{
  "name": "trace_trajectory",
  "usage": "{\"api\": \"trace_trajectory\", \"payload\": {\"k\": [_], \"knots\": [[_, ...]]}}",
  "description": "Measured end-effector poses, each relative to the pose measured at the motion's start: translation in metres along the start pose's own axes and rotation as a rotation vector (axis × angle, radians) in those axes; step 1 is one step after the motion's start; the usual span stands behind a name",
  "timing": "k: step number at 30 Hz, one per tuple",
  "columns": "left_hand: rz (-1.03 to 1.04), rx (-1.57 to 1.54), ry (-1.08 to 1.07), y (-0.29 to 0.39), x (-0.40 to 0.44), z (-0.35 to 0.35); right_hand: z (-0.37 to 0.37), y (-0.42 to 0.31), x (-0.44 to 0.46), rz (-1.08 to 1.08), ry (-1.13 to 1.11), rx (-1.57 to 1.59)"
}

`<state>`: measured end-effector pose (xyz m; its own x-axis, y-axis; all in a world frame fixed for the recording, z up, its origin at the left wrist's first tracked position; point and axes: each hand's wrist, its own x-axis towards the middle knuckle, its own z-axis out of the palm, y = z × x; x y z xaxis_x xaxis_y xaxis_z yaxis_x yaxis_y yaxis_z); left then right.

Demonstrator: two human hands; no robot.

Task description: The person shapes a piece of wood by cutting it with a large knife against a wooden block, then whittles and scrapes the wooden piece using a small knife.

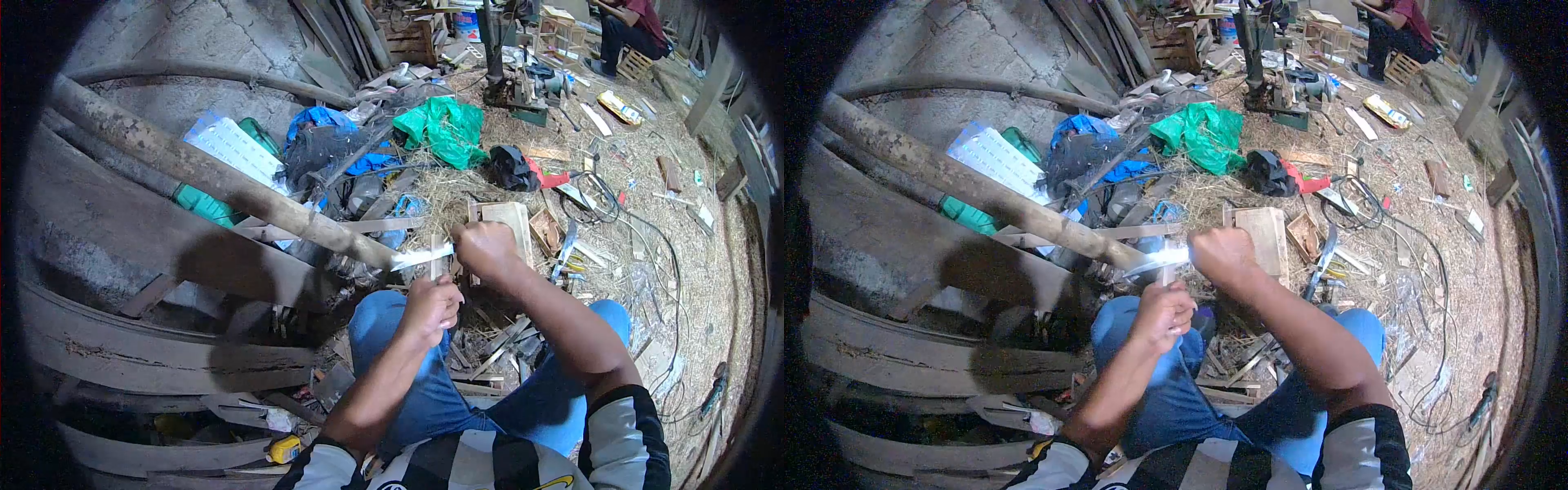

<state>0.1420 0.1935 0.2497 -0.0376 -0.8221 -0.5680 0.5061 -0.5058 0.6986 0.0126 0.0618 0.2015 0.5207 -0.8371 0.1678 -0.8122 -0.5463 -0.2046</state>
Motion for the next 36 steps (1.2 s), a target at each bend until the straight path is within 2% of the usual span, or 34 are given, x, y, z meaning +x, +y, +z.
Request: {"api": "trace_trajectory", "payload": {"k": [1, 2, 3, 4, 6, 8, 10, 12, 15, 20, 28, 30, 32, 34, 35, 36], "knots": [[0.004, 0.000, -0.003, 0.000, -0.009, 0.002, 0.026, 0.038, 0.008, 0.059, 0.051, -0.047], [0.053, 0.029, 0.037, -0.003, -0.029, 0.002, 0.018, 0.092, 0.014, 0.246, 0.173, 0.027], [0.107, 0.062, 0.083, -0.001, -0.042, -0.002, -0.008, 0.125, 0.019, 0.374, 0.102, -0.033], [0.120, 0.060, 0.096, 0.003, -0.044, -0.010, -0.040, 0.117, 0.024, 0.431, 0.114, -0.014], [0.105, 0.026, 0.059, 0.001, -0.041, -0.021, -0.053, 0.086, 0.019, 0.338, 0.106, -0.020], [0.092, -0.017, 0.034, 0.007, -0.031, -0.014, -0.045, 0.036, -0.004, 0.154, 0.182, 0.051], [0.022, -0.105, -0.038, 0.011, -0.025, -0.004, -0.068, -0.012, -0.024, 0.026, -0.011, 0.083], [-0.004, -0.098, -0.067, 0.008, -0.019, -0.003, -0.068, -0.030, -0.031, -0.097, 0.019, 0.141], [-0.051, -0.114, -0.080, 0.008, -0.015, 0.003, -0.060, -0.039, -0.033, -0.119, 0.052, 0.167], [-0.036, -0.083, -0.176, 0.007, -0.015, 0.010, -0.049, -0.027, -0.026, -0.108, -0.008, 0.134], [-0.051, -0.020, -0.112, 0.013, -0.009, 0.009, -0.042, 0.001, -0.009, -0.035, -0.032, 0.063], [-0.046, -0.030, -0.126, 0.008, -0.018, 0.007, -0.009, 0.067, 0.012, 0.249, 0.114, -0.017], [-0.012, -0.021, -0.187, 0.004, -0.038, 0.007, -0.051, 0.097, 0.018, 0.425, 0.055, 0.011], [0.025, -0.075, -0.073, 0.005, -0.029, -0.008, -0.064, 0.063, 0.014, 0.410, 0.109, 0.081], [0.050, -0.091, -0.098, 0.010, -0.025, -0.009, -0.054, 0.048, 0.007, 0.303, 0.104, 0.061], [0.065, -0.107, -0.117, 0.010, -0.024, -0.010, -0.068, 0.020, -0.008, 0.250, -0.004, 0.091]]}}
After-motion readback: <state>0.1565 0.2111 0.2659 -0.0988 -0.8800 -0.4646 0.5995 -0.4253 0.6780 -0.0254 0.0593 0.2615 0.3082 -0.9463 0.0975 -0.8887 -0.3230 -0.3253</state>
